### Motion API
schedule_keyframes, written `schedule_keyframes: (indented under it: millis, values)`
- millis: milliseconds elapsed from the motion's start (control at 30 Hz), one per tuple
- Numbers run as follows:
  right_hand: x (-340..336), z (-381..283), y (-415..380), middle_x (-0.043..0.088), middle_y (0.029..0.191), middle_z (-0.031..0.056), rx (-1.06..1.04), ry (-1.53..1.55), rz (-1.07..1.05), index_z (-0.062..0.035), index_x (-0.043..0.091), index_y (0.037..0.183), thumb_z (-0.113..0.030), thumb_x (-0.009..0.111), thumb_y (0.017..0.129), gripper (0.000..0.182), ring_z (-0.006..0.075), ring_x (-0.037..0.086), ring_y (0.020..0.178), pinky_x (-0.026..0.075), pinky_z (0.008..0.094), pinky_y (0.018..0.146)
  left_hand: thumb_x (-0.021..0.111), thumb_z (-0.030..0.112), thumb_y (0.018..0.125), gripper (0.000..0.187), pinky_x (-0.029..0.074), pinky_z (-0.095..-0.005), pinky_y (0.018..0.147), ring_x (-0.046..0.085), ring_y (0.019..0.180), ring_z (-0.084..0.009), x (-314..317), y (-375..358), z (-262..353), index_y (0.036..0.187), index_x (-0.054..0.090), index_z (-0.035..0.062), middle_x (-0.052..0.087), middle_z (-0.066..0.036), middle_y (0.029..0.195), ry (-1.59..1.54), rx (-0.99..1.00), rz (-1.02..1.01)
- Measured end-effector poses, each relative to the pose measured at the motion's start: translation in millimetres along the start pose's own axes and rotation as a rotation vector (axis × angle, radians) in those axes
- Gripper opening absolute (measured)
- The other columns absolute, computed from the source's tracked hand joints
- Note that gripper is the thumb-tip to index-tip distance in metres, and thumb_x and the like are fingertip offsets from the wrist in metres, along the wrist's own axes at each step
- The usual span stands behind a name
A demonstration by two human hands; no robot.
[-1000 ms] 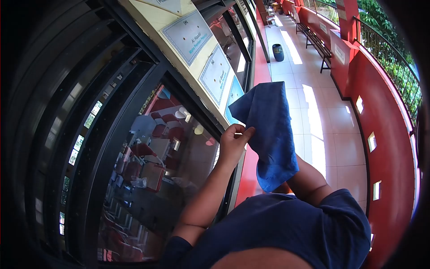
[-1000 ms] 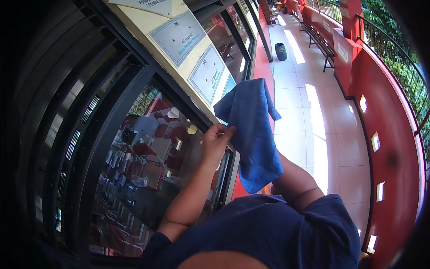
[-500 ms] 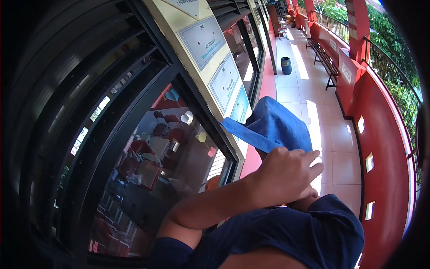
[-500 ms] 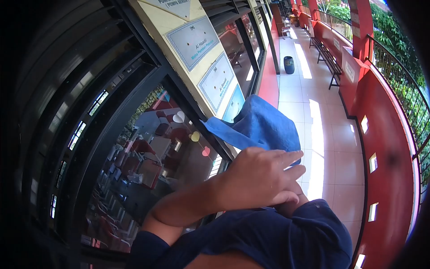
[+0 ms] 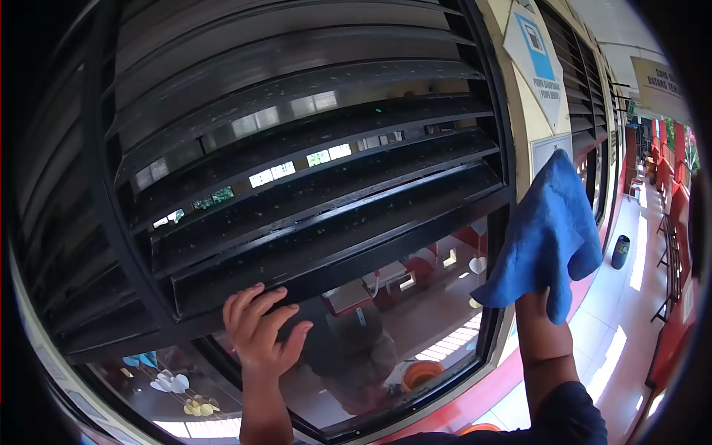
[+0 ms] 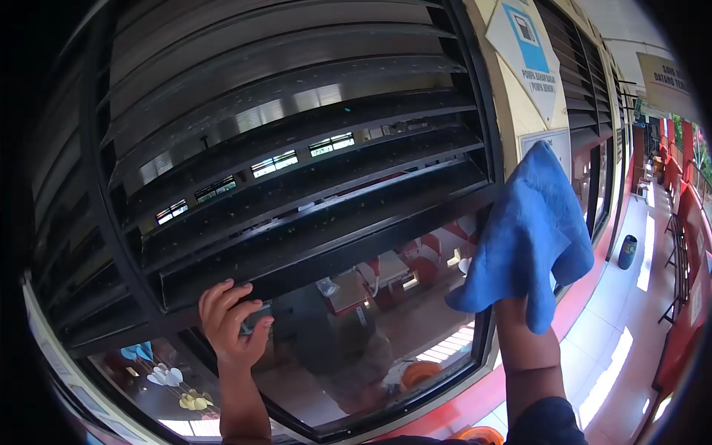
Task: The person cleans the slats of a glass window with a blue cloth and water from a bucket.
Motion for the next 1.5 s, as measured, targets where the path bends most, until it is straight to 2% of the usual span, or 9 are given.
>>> schedule_keyframes:
  millis: [267, 500, 733, 867, 1000, 1033, 1100, 1300, 1500]
  values:
    - [178, -178, 117, 0.063, 0.12, 0.0173, -0.694, 0.163, -0.214, -0.0042, 0.055, 0.125, -0.03, 0.056, 0.09, 0.044, 0.0325, 0.06, 0.109, 0.047, 0.0427, 0.095, 0.071, 0.073, 0.07, 0.06, 0.037, -0.049, 0.097, 0.054, 0.118, -0.0325, -10, -6, -46, 0.089, 0.067, 0.0156, 0.062, -0.005, 0.119, 0.535, 0.01, 0.105]
    - [312, -369, 98, 0.067, 0.113, 0.0177, -1.045, 0.374, -0.277, -0.004, 0.063, 0.118, -0.028, 0.06, 0.086, 0.04, 0.034, 0.063, 0.103, 0.049, 0.0434, 0.09, 0.078, 0.064, 0.06, 0.053, 0.037, -0.0477, 0.096, 0.056, 0.116, -0.0249, -15, -16, -52, 0.095, 0.067, 0.0255, 0.062, -0.001, 0.112, 0.519, 0.021, 0.026]
    - [334, -496, 79, 0.069, 0.11, 0.0234, -0.828, 0.174, -0.671, -0.001, 0.068, 0.113, -0.04, 0.051, 0.092, 0.047, 0.0397, 0.065, 0.104, 0.05, 0.0447, 0.094, 0.081, 0.045, 0.063, 0.06, 0.038, -0.0496, 0.102, 0.054, 0.125, -0.0231, -14, -21, -60, 0.118, 0.064, 0.0278, 0.06, -0.002, 0.134, 0.561, 0.027, -0.064]
    - [347, -508, 44, 0.069, 0.116, 0.0186, -0.576, 0.059, -0.567, -0.0092, 0.071, 0.115, -0.033, 0.054, 0.09, 0.039, 0.0346, 0.067, 0.105, 0.052, 0.0442, 0.092, 0.079, 0.045, 0.066, 0.057, 0.037, -0.0494, 0.104, 0.054, 0.126, -0.0242, -9, -25, -62, 0.118, 0.065, 0.028, 0.059, -0.001, 0.137, 0.593, 0.032, -0.035]
    - [346, -503, 56, 0.071, 0.115, 0.0145, -0.771, 0.248, -0.692, -0.0165, 0.074, 0.115, -0.037, 0.057, 0.084, 0.041, 0.0341, 0.067, 0.106, 0.053, 0.0448, 0.092, 0.079, 0.045, 0.067, 0.057, 0.035, -0.0501, 0.107, 0.052, 0.129, -0.0239, -12, -24, -63, 0.12, 0.065, 0.0278, 0.058, -0.002, 0.137, 0.574, 0.022, -0.038]
    - [330, -499, 63, 0.063, 0.126, 0.0226, -0.753, 0.328, -0.779, -0.0095, 0.063, 0.125, -0.049, 0.045, 0.093, 0.054, 0.0405, 0.062, 0.113, 0.048, 0.0463, 0.097, 0.079, 0.045, 0.067, 0.057, 0.034, -0.0505, 0.108, 0.053, 0.128, -0.0235, -15, -22, -63, 0.12, 0.065, 0.0277, 0.058, -0.003, 0.137, 0.566, 0.023, -0.051]
    - [349, -505, 64, 0.064, 0.124, 0.0218, -0.605, 0.196, -0.785, -0.0113, 0.063, 0.124, -0.047, 0.05, 0.091, 0.051, 0.0398, 0.062, 0.112, 0.049, 0.0455, 0.095, 0.079, 0.044, 0.067, 0.058, 0.033, -0.0513, 0.109, 0.053, 0.126, -0.0229, -12, -24, -62, 0.12, 0.065, 0.0273, 0.058, -0.003, 0.137, 0.542, 0.015, -0.055]
    - [309, -492, 46, 0.071, 0.114, 0.0111, -0.862, 0.32, -0.707, -0.0188, 0.073, 0.111, -0.037, 0.056, 0.081, 0.039, 0.0325, 0.067, 0.103, 0.053, 0.0427, 0.088, 0.077, 0.044, 0.067, 0.057, 0.033, -0.0524, 0.109, 0.053, 0.127, -0.0225, -7, -23, -64, 0.12, 0.065, 0.0281, 0.059, -0.002, 0.135, 0.571, 0.016, -0.055]
    - [322, -514, 49, 0.068, 0.121, 0.0132, -0.566, 0.471, -0.762, -0.0196, 0.071, 0.119, -0.05, 0.058, 0.086, 0.046, 0.0356, 0.065, 0.109, 0.051, 0.044, 0.092, 0.069, 0.035, 0.077, 0.043, 0.041, -0.0463, 0.096, 0.056, 0.122, -0.022, -7, -19, -58, 0.118, 0.065, 0.0246, 0.061, -0.002, 0.132, 0.567, 0.024, -0.014]
Point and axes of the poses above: each hand's wrist, its own y-axis towards the middle knuckle, its own x-axis out of the palm, z = x × y, the point moved 1 cm from there along y, towards the middle knuckle
